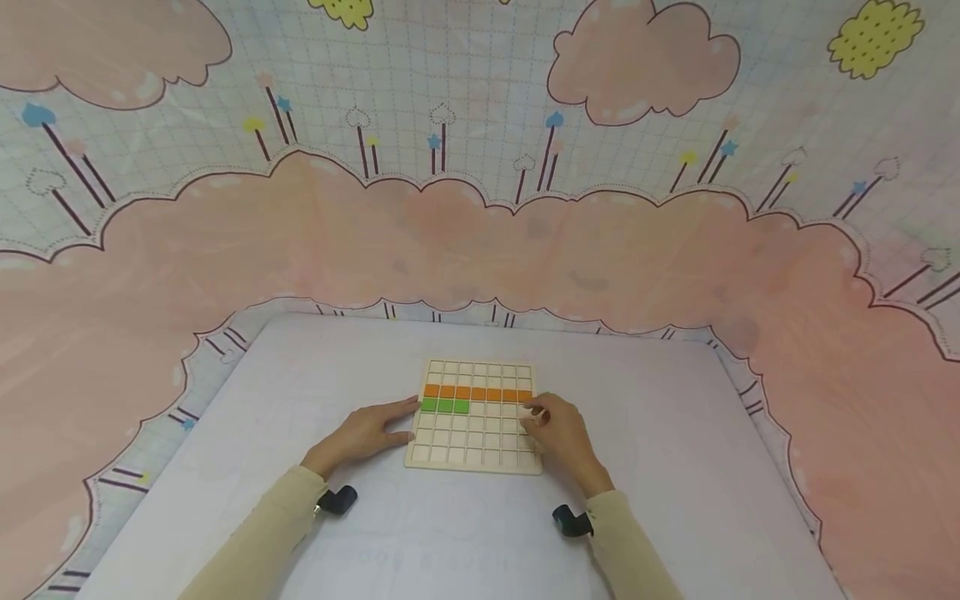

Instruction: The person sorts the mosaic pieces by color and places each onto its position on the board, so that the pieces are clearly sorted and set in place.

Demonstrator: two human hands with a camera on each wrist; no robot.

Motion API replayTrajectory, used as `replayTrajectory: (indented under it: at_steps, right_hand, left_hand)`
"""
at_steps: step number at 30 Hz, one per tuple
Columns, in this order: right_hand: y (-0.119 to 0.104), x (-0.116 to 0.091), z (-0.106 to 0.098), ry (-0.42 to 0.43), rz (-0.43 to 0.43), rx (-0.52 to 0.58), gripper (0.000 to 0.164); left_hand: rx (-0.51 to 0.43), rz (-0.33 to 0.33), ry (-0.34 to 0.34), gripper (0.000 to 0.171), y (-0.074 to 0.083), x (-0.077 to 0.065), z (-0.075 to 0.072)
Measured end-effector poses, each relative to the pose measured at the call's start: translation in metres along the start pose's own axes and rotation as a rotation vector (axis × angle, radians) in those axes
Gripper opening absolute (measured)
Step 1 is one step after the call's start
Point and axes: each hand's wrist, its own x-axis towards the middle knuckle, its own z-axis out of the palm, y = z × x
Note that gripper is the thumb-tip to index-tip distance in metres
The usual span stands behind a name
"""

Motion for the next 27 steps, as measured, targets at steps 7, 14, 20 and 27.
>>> replayTrajectory:
  at_steps: [7,14,20,27]
  right_hand:
    - [0.012,-0.007,-0.012,0.02,0.02,-0.005,0.029]
    - [0.025,-0.014,-0.022,0.041,0.029,-0.015,0.029]
    - [0.035,-0.017,-0.025,0.028,0.085,-0.034,0.03]
    - [0.047,-0.017,-0.027,-0.002,0.111,-0.054,0.032]
  left_hand:
    - [0.002,0.006,0.004,0.061,-0.002,0.0,0.001]
    - [0.01,0.005,-0.003,0.062,-0.002,0.002,0.003]
    - [-0.002,0.001,0.003,0.062,-0.001,0.002,0.003]
    - [0.004,0.003,0.007,0.062,-0.003,0.002,0.003]
